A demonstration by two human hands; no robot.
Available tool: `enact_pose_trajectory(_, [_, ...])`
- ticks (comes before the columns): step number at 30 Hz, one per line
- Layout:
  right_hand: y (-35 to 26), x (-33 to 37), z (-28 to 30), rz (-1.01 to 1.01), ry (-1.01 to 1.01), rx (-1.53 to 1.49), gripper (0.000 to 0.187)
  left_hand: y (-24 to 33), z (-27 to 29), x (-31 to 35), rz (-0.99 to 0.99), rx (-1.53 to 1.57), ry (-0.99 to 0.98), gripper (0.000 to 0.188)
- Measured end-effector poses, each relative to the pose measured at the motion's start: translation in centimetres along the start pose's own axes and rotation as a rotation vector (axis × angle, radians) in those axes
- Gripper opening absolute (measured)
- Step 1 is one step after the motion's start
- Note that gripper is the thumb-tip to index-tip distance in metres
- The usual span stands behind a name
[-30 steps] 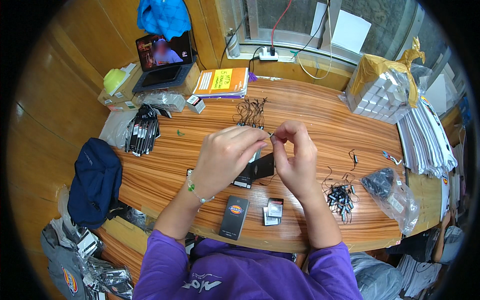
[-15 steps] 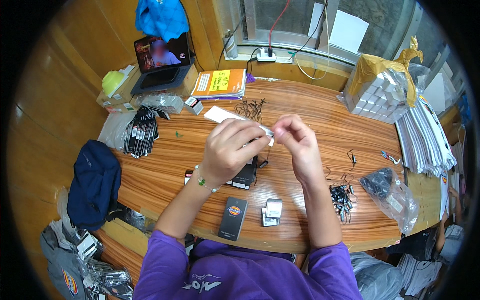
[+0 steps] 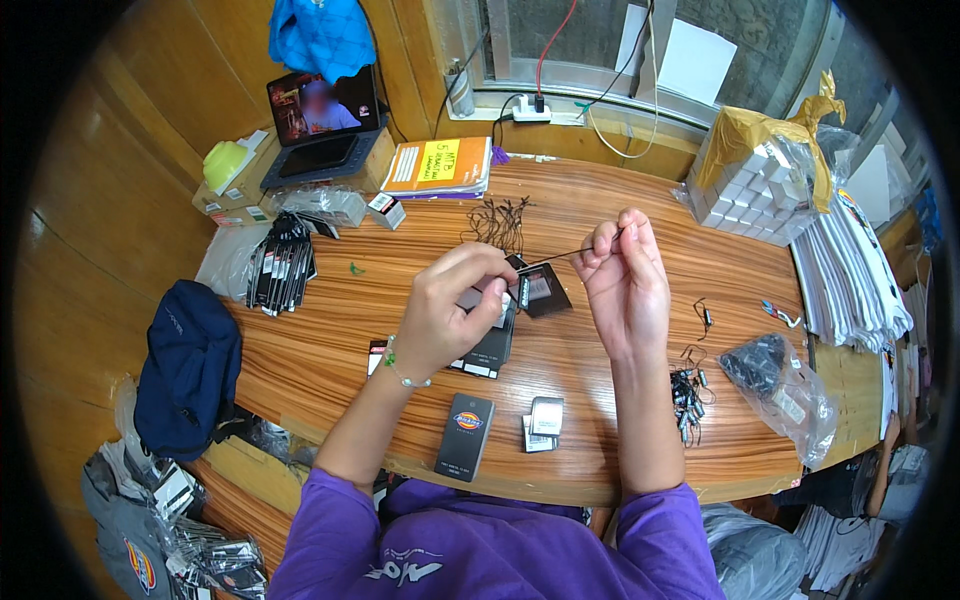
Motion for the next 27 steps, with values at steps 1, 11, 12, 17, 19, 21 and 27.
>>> enact_pose_trajectory(1, [0.1, 0.1, -0.2, -0.006, -0.014, -0.014, 0.007, 0.4, 0.1, -0.2, -0.010, -0.040, -0.013, 0.014])
enact_pose_trajectory(11, [-0.7, 1.0, -1.9, 0.025, -0.081, 0.073, 0.008, -0.4, -0.4, 0.2, 0.199, 0.117, 0.036, 0.023])
enact_pose_trajectory(12, [-0.8, 1.1, -1.9, 0.022, -0.068, 0.119, 0.009, -0.1, -0.2, 0.0, 0.114, 0.081, 0.054, 0.023])
enact_pose_trajectory(17, [-0.8, 1.6, -2.4, -0.001, -0.052, 0.554, 0.010, 0.8, 0.6, -0.5, -0.044, 0.072, 0.146, 0.017])
enact_pose_trajectory(19, [-0.2, 1.9, -3.1, -0.047, -0.083, 0.668, 0.011, 0.2, 0.6, -0.7, -0.017, 0.163, 0.102, 0.016])
enact_pose_trajectory(21, [0.1, 2.2, -3.9, -0.108, -0.108, 0.777, 0.012, -0.3, 0.7, -0.6, 0.025, 0.231, 0.059, 0.015])
enact_pose_trajectory(27, [0.6, 2.4, -4.1, -0.095, -0.162, 0.785, 0.014, -0.9, 0.7, -0.1, 0.101, 0.276, 0.022, 0.016])
Point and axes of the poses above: each hand's wrist, its own x-axis away from the middle knuckle, its own z-axis out of the back of the hand, y = z × x, the point moved 5 cm from there along -x, towards the middle knuckle, and after that the axes turned 1 degree about -x, right-handed, at the moved point
